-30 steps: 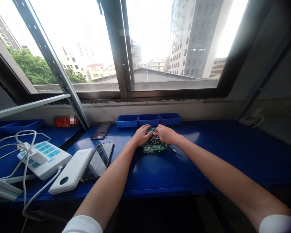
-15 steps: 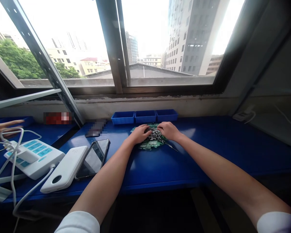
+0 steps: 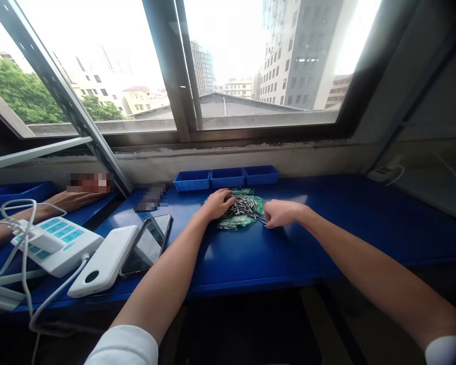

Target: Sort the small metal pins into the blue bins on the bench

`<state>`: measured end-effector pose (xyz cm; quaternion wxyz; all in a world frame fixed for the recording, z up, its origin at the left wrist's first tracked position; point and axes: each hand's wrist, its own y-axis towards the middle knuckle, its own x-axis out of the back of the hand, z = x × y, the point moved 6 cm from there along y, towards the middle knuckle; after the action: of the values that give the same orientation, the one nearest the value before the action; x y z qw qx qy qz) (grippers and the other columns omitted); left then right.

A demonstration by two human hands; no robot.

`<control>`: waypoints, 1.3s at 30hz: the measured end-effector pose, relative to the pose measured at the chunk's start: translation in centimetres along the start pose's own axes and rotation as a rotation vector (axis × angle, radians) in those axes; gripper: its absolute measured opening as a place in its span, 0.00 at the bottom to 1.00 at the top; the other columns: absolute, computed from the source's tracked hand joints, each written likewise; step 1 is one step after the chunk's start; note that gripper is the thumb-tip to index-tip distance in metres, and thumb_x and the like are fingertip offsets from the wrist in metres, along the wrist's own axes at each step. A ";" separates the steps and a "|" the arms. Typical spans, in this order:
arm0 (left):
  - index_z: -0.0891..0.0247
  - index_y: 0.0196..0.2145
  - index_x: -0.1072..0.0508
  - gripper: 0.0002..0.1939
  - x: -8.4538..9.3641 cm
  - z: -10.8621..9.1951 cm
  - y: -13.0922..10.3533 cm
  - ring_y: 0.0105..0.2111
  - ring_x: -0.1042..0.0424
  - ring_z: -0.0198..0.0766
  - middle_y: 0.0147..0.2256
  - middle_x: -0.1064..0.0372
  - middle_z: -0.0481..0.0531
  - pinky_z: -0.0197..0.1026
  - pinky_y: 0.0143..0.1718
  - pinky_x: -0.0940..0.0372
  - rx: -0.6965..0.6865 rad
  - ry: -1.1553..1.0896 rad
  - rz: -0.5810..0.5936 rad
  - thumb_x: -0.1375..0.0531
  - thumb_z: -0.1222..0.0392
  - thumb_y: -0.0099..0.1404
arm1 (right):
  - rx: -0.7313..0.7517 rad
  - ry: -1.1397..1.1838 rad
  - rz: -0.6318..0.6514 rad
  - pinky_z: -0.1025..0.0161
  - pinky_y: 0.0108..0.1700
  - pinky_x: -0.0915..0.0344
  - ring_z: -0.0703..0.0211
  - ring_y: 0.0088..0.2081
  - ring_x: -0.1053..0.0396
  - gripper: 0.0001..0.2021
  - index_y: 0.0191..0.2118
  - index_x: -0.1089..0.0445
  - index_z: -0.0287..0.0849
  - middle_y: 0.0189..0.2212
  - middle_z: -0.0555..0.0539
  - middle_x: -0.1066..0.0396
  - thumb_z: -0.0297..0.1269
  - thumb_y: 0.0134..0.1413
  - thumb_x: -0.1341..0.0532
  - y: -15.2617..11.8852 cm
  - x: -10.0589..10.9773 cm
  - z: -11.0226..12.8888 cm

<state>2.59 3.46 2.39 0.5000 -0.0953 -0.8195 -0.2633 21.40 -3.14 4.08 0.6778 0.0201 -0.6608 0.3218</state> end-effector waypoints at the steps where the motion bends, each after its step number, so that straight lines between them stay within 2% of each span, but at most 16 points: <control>1: 0.63 0.54 0.33 0.28 0.0 0.0 0.0 0.56 0.40 0.45 0.56 0.39 0.57 0.44 0.58 0.46 0.001 -0.002 0.000 0.53 0.42 0.65 | 0.005 -0.030 0.012 0.66 0.23 0.47 0.60 0.24 0.35 0.06 0.20 0.32 0.40 0.21 0.47 0.32 0.35 0.41 0.40 0.0 -0.2 0.3; 6: 0.62 0.53 0.33 0.28 0.1 0.1 -0.1 0.56 0.40 0.45 0.56 0.39 0.56 0.44 0.58 0.46 0.005 -0.003 0.000 0.53 0.42 0.65 | 0.010 -0.149 -0.021 0.64 0.23 0.49 0.61 0.21 0.38 0.04 0.21 0.33 0.40 0.20 0.47 0.35 0.31 0.41 0.43 0.2 -0.5 0.9; 9: 0.63 0.52 0.32 0.27 0.6 -0.1 -0.2 0.56 0.40 0.44 0.56 0.39 0.56 0.43 0.58 0.46 0.006 -0.017 -0.019 0.52 0.43 0.65 | 0.074 -0.143 -0.049 0.63 0.23 0.48 0.61 0.20 0.39 0.05 0.19 0.34 0.41 0.18 0.47 0.35 0.30 0.42 0.43 -0.4 -0.2 1.0; 12: 0.64 0.52 0.31 0.26 1.2 -0.1 -0.1 0.55 0.39 0.44 0.55 0.38 0.57 0.42 0.57 0.45 0.018 -0.042 -0.059 0.52 0.44 0.65 | 0.128 -0.054 -0.112 0.63 0.23 0.47 0.61 0.21 0.38 0.07 0.18 0.34 0.43 0.18 0.49 0.33 0.31 0.42 0.42 -0.9 1.6 0.9; 15: 0.64 0.49 0.30 0.24 1.6 0.6 0.0 0.52 0.36 0.44 0.51 0.33 0.56 0.42 0.55 0.43 0.098 -0.034 -0.115 0.52 0.46 0.66 | 0.138 0.043 -0.231 0.65 0.25 0.43 0.61 0.23 0.35 0.05 0.20 0.31 0.43 0.21 0.49 0.30 0.32 0.42 0.40 -0.2 4.6 0.9; 18: 0.62 0.45 0.27 0.23 1.7 1.7 0.0 0.48 0.32 0.44 0.46 0.29 0.55 0.42 0.51 0.40 0.216 -0.025 -0.138 0.54 0.46 0.66 | 0.150 0.063 -0.299 0.65 0.26 0.42 0.61 0.25 0.33 0.03 0.22 0.28 0.42 0.24 0.48 0.28 0.32 0.42 0.39 2.1 6.7 1.8; 20: 0.61 0.43 0.26 0.23 1.7 2.0 -0.1 0.46 0.31 0.44 0.44 0.28 0.54 0.42 0.49 0.38 0.252 -0.034 -0.136 0.55 0.45 0.67 | 0.154 0.069 -0.289 0.66 0.26 0.41 0.60 0.26 0.32 0.03 0.23 0.28 0.42 0.25 0.47 0.27 0.32 0.43 0.39 4.2 7.0 2.7; 24: 0.61 0.45 0.27 0.20 2.2 1.8 -0.2 0.47 0.32 0.43 0.45 0.29 0.54 0.41 0.51 0.39 0.211 -0.049 -0.170 0.53 0.49 0.67 | 0.096 0.071 -0.331 0.66 0.28 0.40 0.58 0.30 0.31 0.05 0.27 0.26 0.42 0.28 0.45 0.26 0.37 0.44 0.38 7.3 6.2 3.3; 27: 0.62 0.49 0.29 0.20 2.3 1.0 -0.3 0.49 0.33 0.42 0.48 0.30 0.54 0.40 0.53 0.40 0.106 -0.062 -0.182 0.50 0.51 0.65 | 0.091 0.108 -0.542 0.66 0.34 0.37 0.56 0.35 0.30 0.10 0.35 0.27 0.42 0.33 0.44 0.26 0.40 0.48 0.39 7.4 5.9 3.0; 30: 0.63 0.52 0.32 0.23 1.4 0.1 -0.4 0.54 0.37 0.43 0.52 0.34 0.55 0.41 0.56 0.44 -0.038 -0.054 -0.092 0.49 0.49 0.64 | 0.161 0.151 -0.724 0.63 0.46 0.37 0.53 0.45 0.33 0.18 0.45 0.30 0.40 0.43 0.42 0.29 0.43 0.50 0.41 6.8 5.0 2.7; 32: 0.62 0.56 0.35 0.26 0.4 0.0 -0.5 0.59 0.43 0.44 0.57 0.39 0.55 0.43 0.59 0.48 -0.068 -0.021 0.016 0.49 0.46 0.64 | 0.206 0.156 -0.699 0.59 0.54 0.41 0.49 0.54 0.38 0.24 0.52 0.33 0.40 0.51 0.41 0.33 0.47 0.51 0.41 7.0 3.8 2.6; 35: 0.56 0.60 0.41 0.30 -0.9 0.8 -0.5 0.62 0.51 0.46 0.62 0.48 0.52 0.50 0.61 0.54 0.003 0.027 0.146 0.52 0.42 0.64 | 0.161 0.173 -0.566 0.51 0.61 0.50 0.45 0.61 0.48 0.29 0.59 0.40 0.43 0.60 0.42 0.43 0.54 0.57 0.49 8.2 1.7 1.7; 37: 0.52 0.60 0.42 0.30 -1.2 1.5 -0.5 0.63 0.53 0.47 0.62 0.50 0.50 0.52 0.61 0.56 0.058 0.030 0.170 0.53 0.39 0.64 | 0.126 0.202 -0.518 0.48 0.62 0.54 0.44 0.63 0.52 0.30 0.60 0.42 0.46 0.62 0.44 0.46 0.56 0.58 0.51 8.8 0.8 1.0; 39: 0.50 0.59 0.40 0.28 -1.1 1.9 -0.4 0.62 0.52 0.47 0.61 0.47 0.47 0.51 0.61 0.55 0.090 0.004 0.164 0.52 0.40 0.64 | 0.129 0.247 -0.522 0.49 0.63 0.54 0.46 0.63 0.52 0.27 0.60 0.41 0.46 0.61 0.46 0.46 0.54 0.59 0.52 9.1 0.4 0.4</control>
<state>1.50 4.23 0.57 0.5254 -0.1389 -0.8189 -0.1848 16.81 4.10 0.84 0.8101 0.1932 -0.5241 0.1779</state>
